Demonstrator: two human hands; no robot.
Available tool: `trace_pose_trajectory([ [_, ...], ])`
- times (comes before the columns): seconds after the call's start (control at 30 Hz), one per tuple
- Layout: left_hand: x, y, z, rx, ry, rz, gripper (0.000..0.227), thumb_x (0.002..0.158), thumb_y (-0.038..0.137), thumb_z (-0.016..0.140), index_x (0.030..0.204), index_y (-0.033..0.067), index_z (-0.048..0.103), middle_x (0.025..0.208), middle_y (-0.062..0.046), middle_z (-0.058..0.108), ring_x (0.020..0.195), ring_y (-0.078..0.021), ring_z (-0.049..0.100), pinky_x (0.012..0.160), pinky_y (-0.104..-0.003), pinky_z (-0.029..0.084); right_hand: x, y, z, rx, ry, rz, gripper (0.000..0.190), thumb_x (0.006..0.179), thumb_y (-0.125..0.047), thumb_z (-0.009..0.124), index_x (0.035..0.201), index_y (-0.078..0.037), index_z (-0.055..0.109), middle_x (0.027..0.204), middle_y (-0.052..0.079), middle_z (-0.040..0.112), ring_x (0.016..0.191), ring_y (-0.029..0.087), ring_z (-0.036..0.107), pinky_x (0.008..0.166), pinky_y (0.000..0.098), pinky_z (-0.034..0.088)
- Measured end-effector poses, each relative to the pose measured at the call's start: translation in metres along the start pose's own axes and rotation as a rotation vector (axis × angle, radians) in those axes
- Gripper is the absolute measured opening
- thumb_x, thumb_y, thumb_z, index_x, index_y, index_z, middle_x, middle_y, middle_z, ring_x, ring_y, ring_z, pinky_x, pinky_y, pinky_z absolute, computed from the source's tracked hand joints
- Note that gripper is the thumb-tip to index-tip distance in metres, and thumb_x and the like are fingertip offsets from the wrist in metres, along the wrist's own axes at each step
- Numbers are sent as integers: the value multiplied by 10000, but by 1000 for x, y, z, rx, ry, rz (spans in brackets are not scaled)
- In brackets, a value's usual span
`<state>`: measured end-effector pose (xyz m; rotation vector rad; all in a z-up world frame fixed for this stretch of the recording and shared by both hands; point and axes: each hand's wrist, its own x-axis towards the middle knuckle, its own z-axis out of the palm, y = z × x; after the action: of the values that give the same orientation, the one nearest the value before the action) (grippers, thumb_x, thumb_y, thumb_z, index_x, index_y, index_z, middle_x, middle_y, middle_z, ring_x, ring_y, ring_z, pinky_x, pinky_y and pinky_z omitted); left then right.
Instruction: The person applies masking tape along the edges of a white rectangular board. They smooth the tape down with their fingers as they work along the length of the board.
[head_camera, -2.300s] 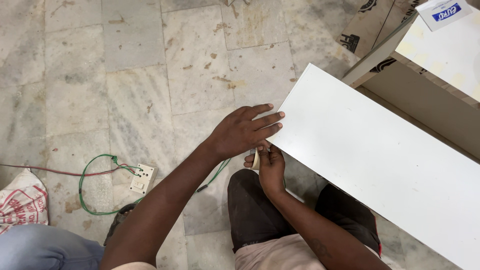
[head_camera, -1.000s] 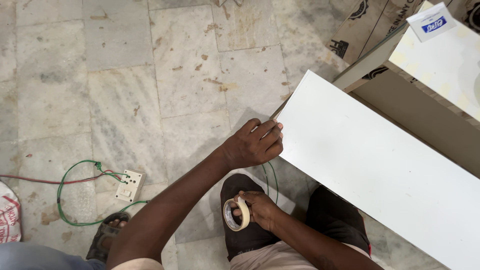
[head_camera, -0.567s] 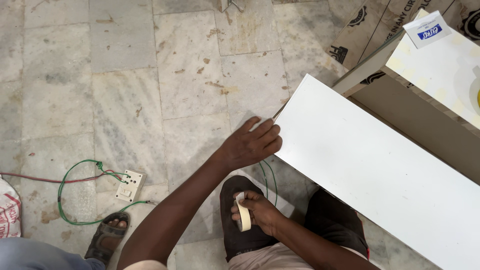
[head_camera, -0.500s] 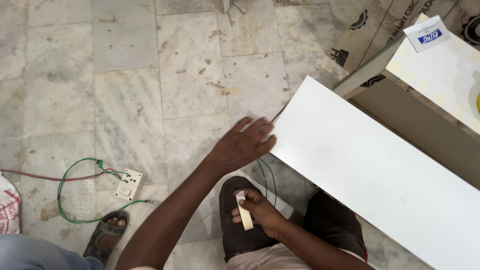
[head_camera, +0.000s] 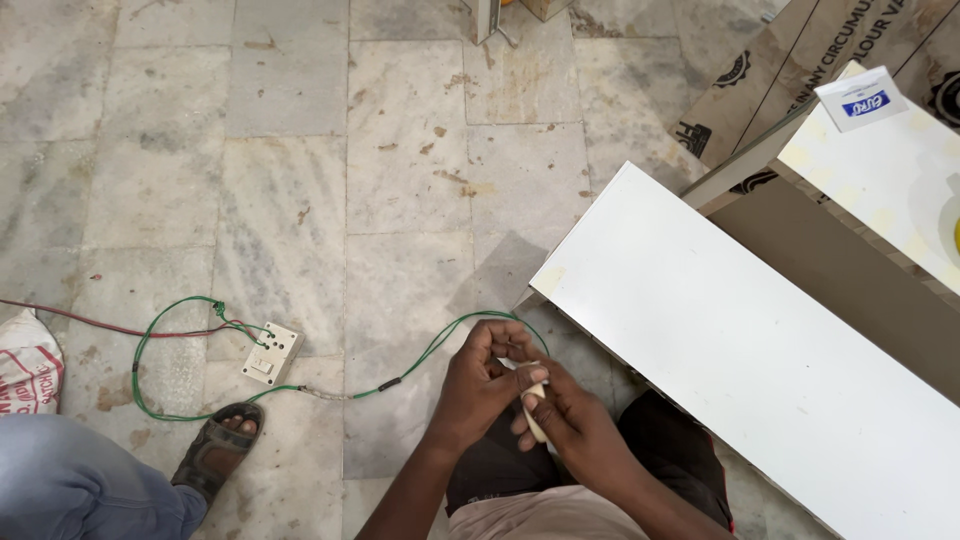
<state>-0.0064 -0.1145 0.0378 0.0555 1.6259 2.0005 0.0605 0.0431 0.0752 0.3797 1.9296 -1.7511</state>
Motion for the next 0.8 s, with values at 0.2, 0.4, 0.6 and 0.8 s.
trace_pose_trajectory([
  [0.2, -3, 10, 14, 36, 30, 53, 182, 912, 137, 749, 994, -7, 676, 1162, -81, 685, 791, -120, 716, 649, -269, 599, -8, -16, -10, -95, 61, -25, 812, 982, -233, 552, 1666, -160, 120, 782, 93, 744, 682, 148, 712, 706, 301, 588],
  [0.4, -5, 19, 18, 255, 76, 212, 172, 981, 189, 697, 1006, 21, 667, 1081, -89, 668, 868, -145, 714, 691, -261, 615, -4, 0, -10, 31, 97, -156, 683, 999, -203, 578, 1583, -60, 255, 891, 92, 732, 836, 138, 681, 783, 294, 565],
  [0.6, -12, 24, 25, 292, 167, 252, 429, 966, 265, 689, 1340, 115, 540, 1170, -72, 570, 1035, -179, 658, 833, -307, 603, 9, 10, -12, 256, 269, -240, 468, 972, -128, 609, 1415, -6, 518, 1043, 54, 690, 910, 107, 692, 785, 267, 589],
  [0.8, -22, 12, 33, 277, 62, 154, 505, 885, 281, 791, 1280, 93, 539, 1040, -70, 711, 1004, -174, 681, 893, -343, 553, 19, -3, -13, 355, 305, -289, 320, 990, -90, 651, 1288, 13, 590, 916, 74, 709, 811, 109, 649, 715, 252, 537],
])
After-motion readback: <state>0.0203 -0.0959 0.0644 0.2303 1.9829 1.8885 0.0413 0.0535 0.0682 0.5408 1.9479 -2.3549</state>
